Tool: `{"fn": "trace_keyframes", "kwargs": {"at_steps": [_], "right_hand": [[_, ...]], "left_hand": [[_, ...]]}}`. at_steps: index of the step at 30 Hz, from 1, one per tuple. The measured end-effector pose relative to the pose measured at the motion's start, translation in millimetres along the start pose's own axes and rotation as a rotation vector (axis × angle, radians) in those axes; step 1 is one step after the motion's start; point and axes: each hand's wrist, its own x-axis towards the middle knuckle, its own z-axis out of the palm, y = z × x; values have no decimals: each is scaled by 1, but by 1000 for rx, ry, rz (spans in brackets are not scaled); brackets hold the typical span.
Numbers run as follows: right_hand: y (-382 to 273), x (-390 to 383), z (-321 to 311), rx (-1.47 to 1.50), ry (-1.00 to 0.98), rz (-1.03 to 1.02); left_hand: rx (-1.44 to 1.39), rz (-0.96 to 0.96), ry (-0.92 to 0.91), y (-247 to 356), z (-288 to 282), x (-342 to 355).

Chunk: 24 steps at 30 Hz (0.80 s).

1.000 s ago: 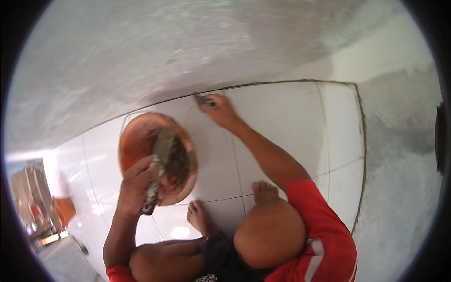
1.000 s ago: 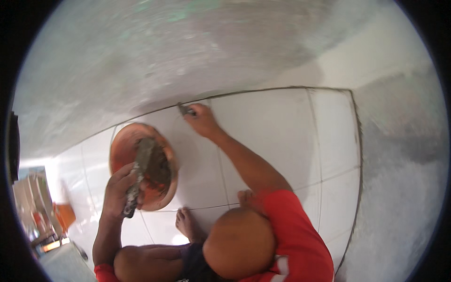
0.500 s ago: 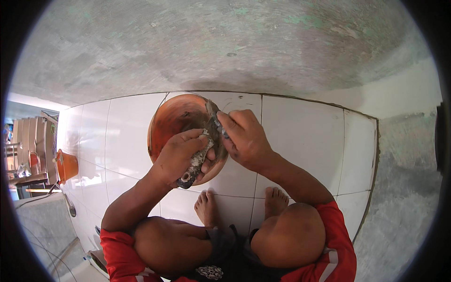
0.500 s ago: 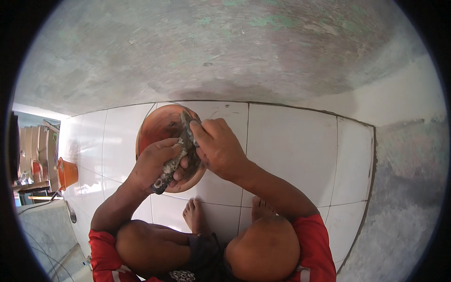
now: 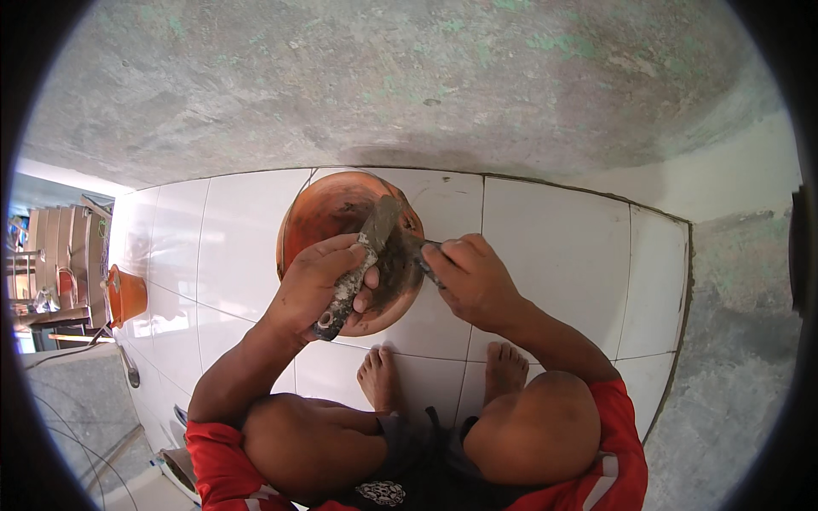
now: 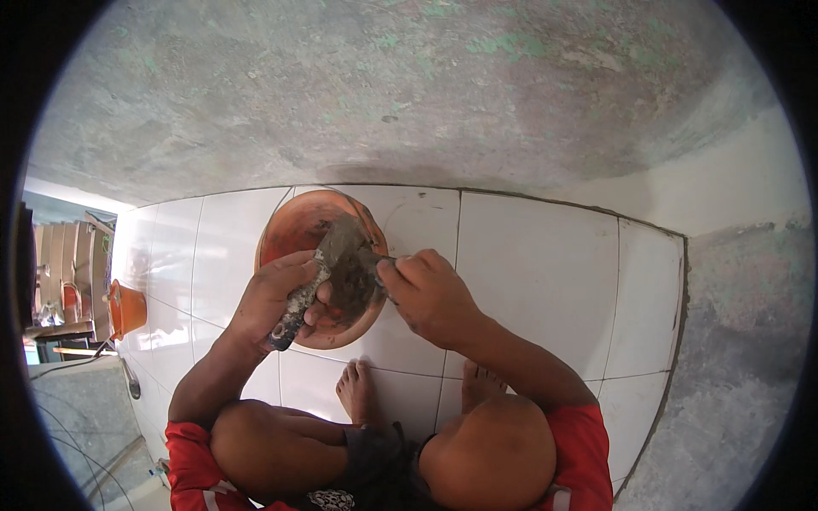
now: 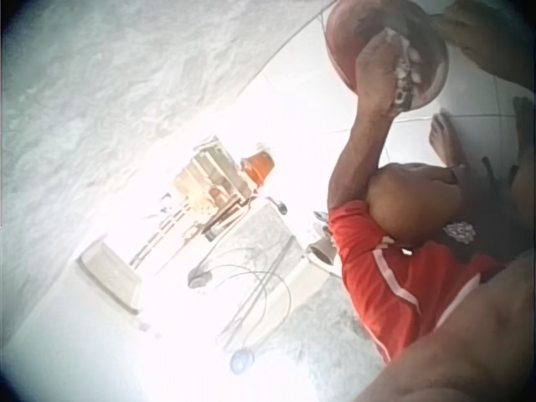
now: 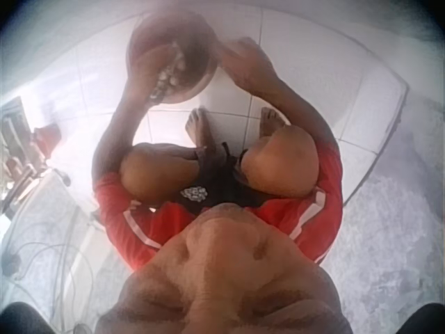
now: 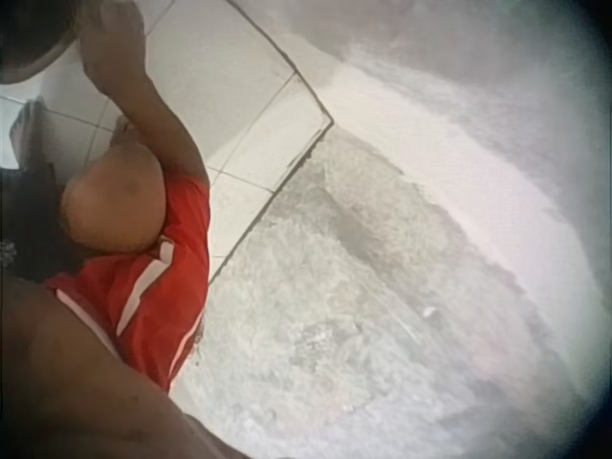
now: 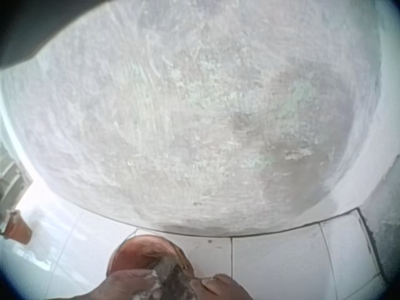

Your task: The person scoops grout from a bucket using a trowel and applies it to the gaps between white floor tiles. They use a smaller tool to press the grout into the joints and smooth the surface.

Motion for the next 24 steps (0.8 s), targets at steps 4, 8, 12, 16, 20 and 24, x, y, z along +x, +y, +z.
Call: {"fn": "trace_keyframes", "kwargs": {"at_steps": [4, 8, 12, 16, 20, 24], "right_hand": [[6, 1, -20, 752, 116, 431], [14, 18, -7, 1740, 121, 729], [24, -6, 10, 1845, 2, 786], [33, -33, 3, 1646, 19, 872], [27, -7, -41, 964, 81, 613], [17, 26, -57, 426, -31, 264]], "left_hand": [[48, 5, 9, 0, 6, 1], [76, 7, -111, -8, 7, 6], [42, 31, -115, -5, 10, 4], [15, 44, -77, -4, 8, 2], [260, 28, -16, -5, 10, 1], [383, 18, -68, -4, 16, 4]]}}
